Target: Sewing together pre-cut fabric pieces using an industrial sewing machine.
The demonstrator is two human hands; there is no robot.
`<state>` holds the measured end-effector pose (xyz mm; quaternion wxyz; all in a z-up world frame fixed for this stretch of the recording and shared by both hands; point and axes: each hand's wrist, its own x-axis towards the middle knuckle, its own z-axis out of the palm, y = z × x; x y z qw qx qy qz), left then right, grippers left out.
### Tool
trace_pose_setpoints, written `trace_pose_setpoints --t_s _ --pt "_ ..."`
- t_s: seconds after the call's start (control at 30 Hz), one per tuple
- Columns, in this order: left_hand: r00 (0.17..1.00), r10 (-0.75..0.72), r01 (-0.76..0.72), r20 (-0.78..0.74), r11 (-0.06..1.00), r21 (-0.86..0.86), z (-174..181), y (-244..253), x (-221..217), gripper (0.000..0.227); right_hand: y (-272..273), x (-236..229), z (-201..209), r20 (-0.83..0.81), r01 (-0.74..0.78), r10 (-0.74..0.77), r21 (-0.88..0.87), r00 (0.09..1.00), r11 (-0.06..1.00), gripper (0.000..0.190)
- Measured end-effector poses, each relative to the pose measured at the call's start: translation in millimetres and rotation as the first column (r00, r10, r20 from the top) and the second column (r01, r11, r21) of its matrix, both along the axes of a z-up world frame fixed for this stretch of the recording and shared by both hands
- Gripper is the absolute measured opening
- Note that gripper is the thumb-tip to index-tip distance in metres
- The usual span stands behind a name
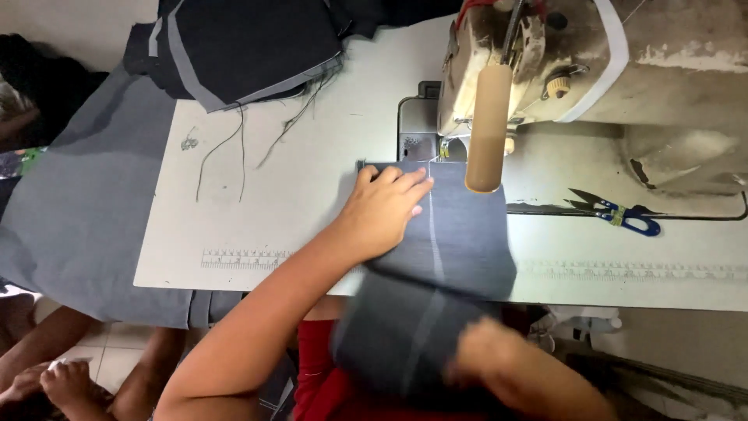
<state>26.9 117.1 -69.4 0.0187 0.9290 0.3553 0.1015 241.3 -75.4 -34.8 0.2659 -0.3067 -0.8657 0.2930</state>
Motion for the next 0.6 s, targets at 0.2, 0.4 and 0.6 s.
trace_pose_setpoints --t_s 0.2,0.4,0.6 --pt "0.997 -0.042 0.040 0.061 0.999 0.030 -11 -4 10 0.053 2 5 -5 0.174 0.295 -0.284 -0.040 0.943 0.955 0.024" --pt "0.993 -0.082 0.081 0.083 0.997 0.013 -12 11 15 0.051 11 -29 -22 0.228 0.450 -0.596 0.467 0.770 0.761 0.031" --pt "0.992 -0.073 0.071 0.104 0.997 0.026 -11 14 16 0.051 11 -30 -25 0.268 0.416 -0.633 0.561 0.726 0.715 0.047"
